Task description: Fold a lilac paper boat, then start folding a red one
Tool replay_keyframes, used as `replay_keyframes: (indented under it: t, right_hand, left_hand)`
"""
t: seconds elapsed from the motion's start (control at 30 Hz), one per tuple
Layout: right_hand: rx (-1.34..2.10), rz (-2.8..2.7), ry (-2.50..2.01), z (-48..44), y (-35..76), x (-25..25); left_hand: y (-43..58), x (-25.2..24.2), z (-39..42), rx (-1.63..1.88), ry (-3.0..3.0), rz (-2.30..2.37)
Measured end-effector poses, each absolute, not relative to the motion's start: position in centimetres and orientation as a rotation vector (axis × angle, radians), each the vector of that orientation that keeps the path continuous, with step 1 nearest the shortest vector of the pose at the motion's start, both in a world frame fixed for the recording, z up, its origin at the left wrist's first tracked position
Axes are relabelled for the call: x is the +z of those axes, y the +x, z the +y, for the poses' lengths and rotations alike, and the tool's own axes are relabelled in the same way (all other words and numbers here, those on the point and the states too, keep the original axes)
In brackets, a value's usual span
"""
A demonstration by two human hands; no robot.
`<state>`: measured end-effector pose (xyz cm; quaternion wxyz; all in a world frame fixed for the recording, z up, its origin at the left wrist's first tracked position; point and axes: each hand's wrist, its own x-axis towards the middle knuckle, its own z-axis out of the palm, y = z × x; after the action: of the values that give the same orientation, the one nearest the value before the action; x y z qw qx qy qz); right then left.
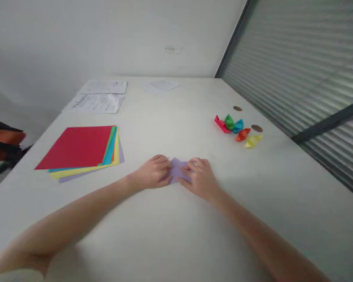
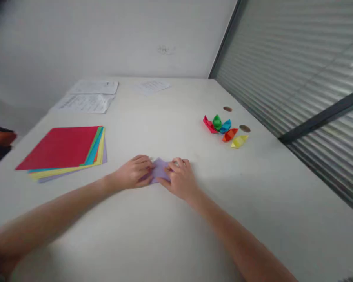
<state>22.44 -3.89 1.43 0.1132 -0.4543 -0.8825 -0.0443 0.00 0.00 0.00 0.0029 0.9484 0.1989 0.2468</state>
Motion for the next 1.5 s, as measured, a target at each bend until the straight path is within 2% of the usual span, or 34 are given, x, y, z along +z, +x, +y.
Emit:
replay_keyframes:
  t: [0.5,0.7,0.87,1.07,1.5]
  right_hand:
    - [-0.015,-2.555,-1.274,-4.1,22.7,0.7]
    - [-0.039,-2.56,-1.254,-4.3,22.6,-0.1]
    - [0.031,-2.477,-1.224,-4.0,22.7,-0.2]
    - [0.038,-2.107,-1.378,-2.9,23.7,-0.7]
    - [0.078,-2.395,-1.451,-3.3,23.5,-0.5]
  left_hand:
    - [-0.4,0.1,-0.2,0.782,3.027,0.611]
    - [-0.2,0.4,-1.2,0.892,3.039,0.959]
    - [-0.1,0.0,-1.4,0.782,2.968,1.156]
    - [0.1,-0.6,-1.0,0.672,2.963,1.114]
    - [0.0,-0.1,-0.9,0.553,2.982,0.881]
